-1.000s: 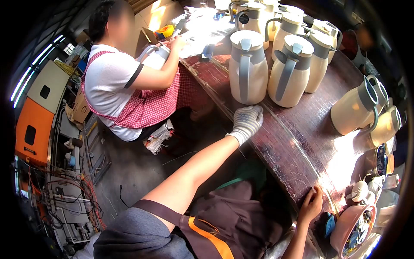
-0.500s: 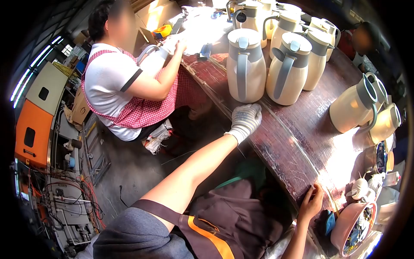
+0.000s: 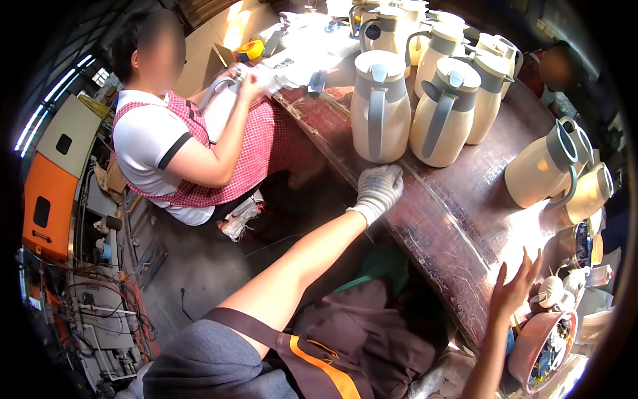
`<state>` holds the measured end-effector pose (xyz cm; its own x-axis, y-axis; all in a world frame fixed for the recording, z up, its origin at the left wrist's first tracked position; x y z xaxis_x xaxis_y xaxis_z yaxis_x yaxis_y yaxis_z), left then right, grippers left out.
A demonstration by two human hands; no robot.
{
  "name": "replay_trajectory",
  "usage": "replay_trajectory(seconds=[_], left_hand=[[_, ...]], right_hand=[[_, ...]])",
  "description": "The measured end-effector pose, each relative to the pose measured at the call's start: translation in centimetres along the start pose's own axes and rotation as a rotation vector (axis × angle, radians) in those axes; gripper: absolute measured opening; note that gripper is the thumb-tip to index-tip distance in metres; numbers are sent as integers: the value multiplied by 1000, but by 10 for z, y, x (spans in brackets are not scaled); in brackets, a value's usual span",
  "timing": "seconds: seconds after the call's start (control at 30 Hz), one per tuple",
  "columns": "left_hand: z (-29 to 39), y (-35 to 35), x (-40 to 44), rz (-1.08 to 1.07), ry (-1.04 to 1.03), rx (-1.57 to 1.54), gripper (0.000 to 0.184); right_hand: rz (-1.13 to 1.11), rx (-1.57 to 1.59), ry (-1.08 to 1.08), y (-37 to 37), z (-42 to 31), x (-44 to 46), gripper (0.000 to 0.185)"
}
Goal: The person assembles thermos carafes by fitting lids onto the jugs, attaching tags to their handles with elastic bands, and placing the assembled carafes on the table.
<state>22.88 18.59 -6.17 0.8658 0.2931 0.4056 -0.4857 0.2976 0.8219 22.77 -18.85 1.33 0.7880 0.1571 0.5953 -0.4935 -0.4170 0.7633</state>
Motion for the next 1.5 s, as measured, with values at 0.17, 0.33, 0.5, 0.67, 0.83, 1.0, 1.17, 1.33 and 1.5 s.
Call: replay_trajectory(seconds=[0.17, 0.33, 0.5, 0.67, 0.83, 1.0, 1.17, 1.33, 1.5], left_hand=[[2, 6, 0, -36, 21, -10, 16], [0, 5, -1, 1, -6, -29, 16], [3, 3, 3, -40, -9, 105, 21], [5, 4, 1, 6, -74, 83, 25], [12, 12, -1, 18, -43, -6, 20], [16, 15, -1, 23, -4, -36, 21], [18, 18, -1, 23, -16, -45, 22], [58, 22, -1, -152, -86, -802, 25], [223, 129, -71, -505, -467, -671, 61]], right_hand=[[182, -207, 181, 13, -6, 146, 67], [148, -414, 240, 3, 32, 240, 60], [-534, -348, 53, -41, 55, 200, 32], [111, -317, 201, -26, 31, 173, 51], [7, -317, -56, 0, 30, 230, 69], [-142, -161, -217, -31, 34, 233, 62], [0, -36, -220, -19, 6, 186, 43], [-157, 89, -184, 36, -28, 126, 38], [-475, 879, -582, 98, -56, 77, 34]])
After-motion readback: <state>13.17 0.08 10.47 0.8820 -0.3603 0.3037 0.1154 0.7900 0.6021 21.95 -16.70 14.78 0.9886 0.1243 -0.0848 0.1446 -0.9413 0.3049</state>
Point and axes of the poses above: each hand's wrist, its own x-axis towards the middle knuckle, its own y-axis out of the back of the hand, z = x × y, the point moved 2 cm from there along x, towards the middle knuckle, and after that the axes turned 6 degrees about -y, right-handed, at the moved point
